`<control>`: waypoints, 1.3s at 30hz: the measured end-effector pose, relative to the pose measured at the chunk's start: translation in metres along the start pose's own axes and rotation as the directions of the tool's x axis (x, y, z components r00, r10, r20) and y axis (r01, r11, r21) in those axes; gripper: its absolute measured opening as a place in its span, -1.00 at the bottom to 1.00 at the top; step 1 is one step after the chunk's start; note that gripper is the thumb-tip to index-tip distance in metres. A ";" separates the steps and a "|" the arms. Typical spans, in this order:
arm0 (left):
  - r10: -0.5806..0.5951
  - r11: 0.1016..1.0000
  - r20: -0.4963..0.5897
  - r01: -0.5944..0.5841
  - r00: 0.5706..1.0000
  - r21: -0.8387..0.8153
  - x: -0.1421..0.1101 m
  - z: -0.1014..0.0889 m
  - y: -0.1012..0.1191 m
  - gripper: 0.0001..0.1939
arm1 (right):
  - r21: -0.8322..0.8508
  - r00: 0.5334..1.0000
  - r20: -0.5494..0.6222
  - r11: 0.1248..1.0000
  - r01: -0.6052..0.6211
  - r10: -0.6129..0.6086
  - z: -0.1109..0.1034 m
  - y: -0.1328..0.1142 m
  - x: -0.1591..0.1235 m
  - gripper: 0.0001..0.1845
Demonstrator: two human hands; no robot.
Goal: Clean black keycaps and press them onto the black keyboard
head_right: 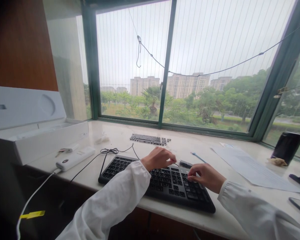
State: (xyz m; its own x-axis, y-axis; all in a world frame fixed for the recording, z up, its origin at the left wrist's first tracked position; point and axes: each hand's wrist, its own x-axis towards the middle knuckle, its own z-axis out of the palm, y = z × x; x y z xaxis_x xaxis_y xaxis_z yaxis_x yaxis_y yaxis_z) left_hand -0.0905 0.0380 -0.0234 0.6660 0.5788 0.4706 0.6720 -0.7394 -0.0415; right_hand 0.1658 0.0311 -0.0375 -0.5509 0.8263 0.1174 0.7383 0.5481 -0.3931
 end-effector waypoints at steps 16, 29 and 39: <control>-0.153 0.988 0.041 0.152 0.987 0.016 0.000 0.001 -0.004 -0.77 | -0.018 1.000 -0.002 1.000 0.017 -0.017 0.002 0.004 0.000 -0.58; -0.521 0.850 0.112 0.501 0.846 0.162 0.000 -0.005 -0.012 -0.80 | -0.107 0.977 -0.206 0.992 -0.073 0.049 -0.035 0.021 0.059 -0.58; -0.586 0.800 0.106 0.552 0.804 0.233 0.001 -0.004 -0.016 -0.80 | -0.259 0.961 -0.219 0.940 -0.224 0.169 -0.021 0.060 0.203 -0.73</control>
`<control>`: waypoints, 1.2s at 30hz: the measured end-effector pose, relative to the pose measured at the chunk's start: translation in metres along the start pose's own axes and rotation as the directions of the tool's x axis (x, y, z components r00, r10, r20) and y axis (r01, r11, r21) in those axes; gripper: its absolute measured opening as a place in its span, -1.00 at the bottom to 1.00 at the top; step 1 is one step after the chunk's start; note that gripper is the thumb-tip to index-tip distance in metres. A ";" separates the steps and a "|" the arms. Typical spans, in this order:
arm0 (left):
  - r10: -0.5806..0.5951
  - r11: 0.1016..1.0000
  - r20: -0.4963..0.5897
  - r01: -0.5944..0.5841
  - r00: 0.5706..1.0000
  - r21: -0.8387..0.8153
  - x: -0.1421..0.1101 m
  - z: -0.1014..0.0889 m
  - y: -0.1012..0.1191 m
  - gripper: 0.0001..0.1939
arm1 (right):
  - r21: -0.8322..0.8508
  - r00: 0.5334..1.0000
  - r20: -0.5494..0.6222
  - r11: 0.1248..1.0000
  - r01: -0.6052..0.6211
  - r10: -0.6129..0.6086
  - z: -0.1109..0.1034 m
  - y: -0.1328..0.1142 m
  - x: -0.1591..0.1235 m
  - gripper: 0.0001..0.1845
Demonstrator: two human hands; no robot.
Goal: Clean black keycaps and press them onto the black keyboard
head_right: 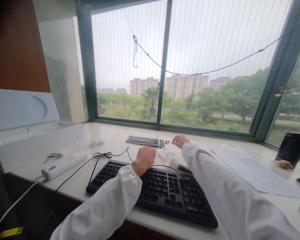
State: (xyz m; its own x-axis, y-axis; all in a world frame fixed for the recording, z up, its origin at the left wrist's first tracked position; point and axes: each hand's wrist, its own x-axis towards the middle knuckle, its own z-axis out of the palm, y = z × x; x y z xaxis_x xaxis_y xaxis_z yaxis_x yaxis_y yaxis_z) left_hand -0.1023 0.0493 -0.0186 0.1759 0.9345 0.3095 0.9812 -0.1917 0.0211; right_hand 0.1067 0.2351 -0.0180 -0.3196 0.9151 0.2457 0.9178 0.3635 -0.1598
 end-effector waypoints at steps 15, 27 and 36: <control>0.014 0.999 -0.020 -0.013 1.000 0.048 0.002 0.004 0.002 -0.79 | -0.007 0.999 -0.012 0.999 -0.049 0.049 0.068 -0.003 0.070 -0.79; -0.028 1.000 -0.065 0.028 0.998 -0.005 0.002 -0.004 -0.002 -0.78 | 0.142 0.990 0.005 0.980 0.141 -0.143 0.029 -0.016 0.035 -0.65; -0.015 0.981 -0.230 -0.031 0.973 -0.193 0.003 -0.006 -0.004 -0.75 | 0.537 0.900 -0.066 0.745 0.395 -0.430 -0.017 -0.061 -0.059 -0.48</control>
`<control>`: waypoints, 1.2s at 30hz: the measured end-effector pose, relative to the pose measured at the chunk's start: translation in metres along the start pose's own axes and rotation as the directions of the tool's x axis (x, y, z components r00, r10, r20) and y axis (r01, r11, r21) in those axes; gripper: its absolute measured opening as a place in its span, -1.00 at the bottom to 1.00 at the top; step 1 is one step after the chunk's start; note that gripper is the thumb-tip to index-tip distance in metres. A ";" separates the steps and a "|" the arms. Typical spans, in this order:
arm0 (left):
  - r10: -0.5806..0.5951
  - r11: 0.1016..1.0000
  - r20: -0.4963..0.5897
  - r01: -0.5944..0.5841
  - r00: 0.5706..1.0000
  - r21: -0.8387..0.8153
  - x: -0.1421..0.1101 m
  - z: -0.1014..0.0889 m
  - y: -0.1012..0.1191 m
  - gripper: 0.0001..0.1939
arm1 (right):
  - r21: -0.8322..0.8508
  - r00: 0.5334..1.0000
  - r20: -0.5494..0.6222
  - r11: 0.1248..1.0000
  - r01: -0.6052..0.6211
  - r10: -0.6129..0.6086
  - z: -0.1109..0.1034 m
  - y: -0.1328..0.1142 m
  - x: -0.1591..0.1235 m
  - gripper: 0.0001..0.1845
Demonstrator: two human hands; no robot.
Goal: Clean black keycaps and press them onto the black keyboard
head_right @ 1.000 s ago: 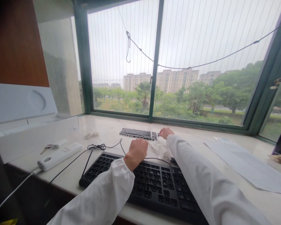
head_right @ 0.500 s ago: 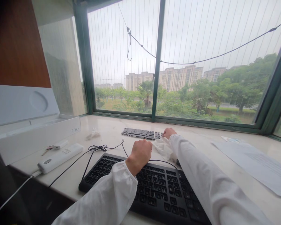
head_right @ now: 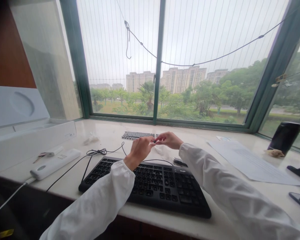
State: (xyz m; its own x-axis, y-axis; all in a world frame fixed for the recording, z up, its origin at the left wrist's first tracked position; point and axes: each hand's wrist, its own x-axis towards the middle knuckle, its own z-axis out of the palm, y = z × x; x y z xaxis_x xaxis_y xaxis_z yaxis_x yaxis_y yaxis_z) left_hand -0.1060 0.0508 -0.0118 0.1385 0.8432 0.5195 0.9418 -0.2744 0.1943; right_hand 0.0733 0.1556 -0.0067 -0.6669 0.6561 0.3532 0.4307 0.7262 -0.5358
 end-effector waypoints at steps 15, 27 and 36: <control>0.055 0.961 -0.115 -0.083 0.992 -0.263 0.003 0.012 -0.010 -0.82 | -0.167 0.932 -0.080 0.917 -0.363 0.355 0.016 0.030 -0.022 -0.48; 0.153 0.924 -0.204 -0.213 0.967 -0.317 0.001 0.011 -0.001 -0.77 | 0.272 0.928 -0.184 0.924 -0.269 0.325 0.007 -0.003 -0.042 -0.55; 0.211 0.897 -0.216 -0.277 0.953 -0.346 -0.007 0.005 0.013 -0.69 | 0.679 0.936 -0.207 0.731 -0.071 0.283 0.034 -0.029 -0.060 -0.44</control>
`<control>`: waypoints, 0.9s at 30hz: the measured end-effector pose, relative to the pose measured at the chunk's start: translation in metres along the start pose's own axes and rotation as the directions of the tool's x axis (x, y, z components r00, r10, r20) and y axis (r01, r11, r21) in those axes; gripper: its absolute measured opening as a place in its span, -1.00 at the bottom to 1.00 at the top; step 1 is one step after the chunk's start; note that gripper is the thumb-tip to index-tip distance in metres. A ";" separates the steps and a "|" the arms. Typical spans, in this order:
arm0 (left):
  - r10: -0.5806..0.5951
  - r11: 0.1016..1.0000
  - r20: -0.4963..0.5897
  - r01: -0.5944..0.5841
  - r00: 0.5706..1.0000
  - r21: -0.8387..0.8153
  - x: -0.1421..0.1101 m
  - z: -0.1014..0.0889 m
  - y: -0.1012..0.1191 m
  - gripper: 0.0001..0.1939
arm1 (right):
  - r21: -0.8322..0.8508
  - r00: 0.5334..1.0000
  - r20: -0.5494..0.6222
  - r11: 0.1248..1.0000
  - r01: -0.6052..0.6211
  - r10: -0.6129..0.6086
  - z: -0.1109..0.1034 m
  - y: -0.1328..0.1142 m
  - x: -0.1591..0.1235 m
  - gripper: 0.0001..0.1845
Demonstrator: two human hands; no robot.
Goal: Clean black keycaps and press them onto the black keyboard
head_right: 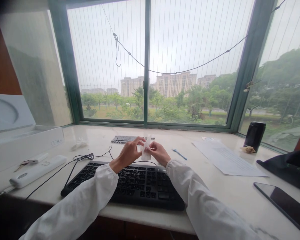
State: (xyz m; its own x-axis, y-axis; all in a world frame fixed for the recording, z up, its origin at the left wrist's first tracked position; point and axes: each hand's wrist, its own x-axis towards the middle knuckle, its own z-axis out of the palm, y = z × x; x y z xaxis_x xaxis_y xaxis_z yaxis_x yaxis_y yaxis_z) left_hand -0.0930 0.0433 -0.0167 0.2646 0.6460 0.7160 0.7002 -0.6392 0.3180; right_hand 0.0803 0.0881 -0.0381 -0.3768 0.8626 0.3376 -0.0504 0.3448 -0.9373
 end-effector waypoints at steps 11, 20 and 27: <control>0.027 0.999 -0.017 -0.028 0.999 -0.037 0.000 0.007 0.007 -0.66 | 0.166 0.999 -0.046 0.986 0.007 0.000 -0.005 -0.007 -0.006 -0.49; -0.031 1.000 0.016 0.031 0.999 0.001 -0.002 0.013 0.001 -0.60 | 0.090 0.998 -0.053 0.996 -0.029 0.033 -0.005 -0.002 -0.003 -0.46; -0.043 0.999 -0.014 0.043 0.999 -0.010 0.000 0.008 0.007 -0.65 | 0.343 0.973 -0.041 0.918 -0.201 0.228 -0.002 0.001 -0.001 -0.76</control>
State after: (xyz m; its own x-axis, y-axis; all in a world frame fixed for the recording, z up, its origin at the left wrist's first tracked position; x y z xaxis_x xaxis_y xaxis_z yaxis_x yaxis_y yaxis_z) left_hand -0.0827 0.0421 -0.0200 0.2250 0.6667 0.7105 0.7042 -0.6152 0.3543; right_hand 0.0830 0.0882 -0.0398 -0.3399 0.9330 0.1182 -0.2877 0.0165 -0.9576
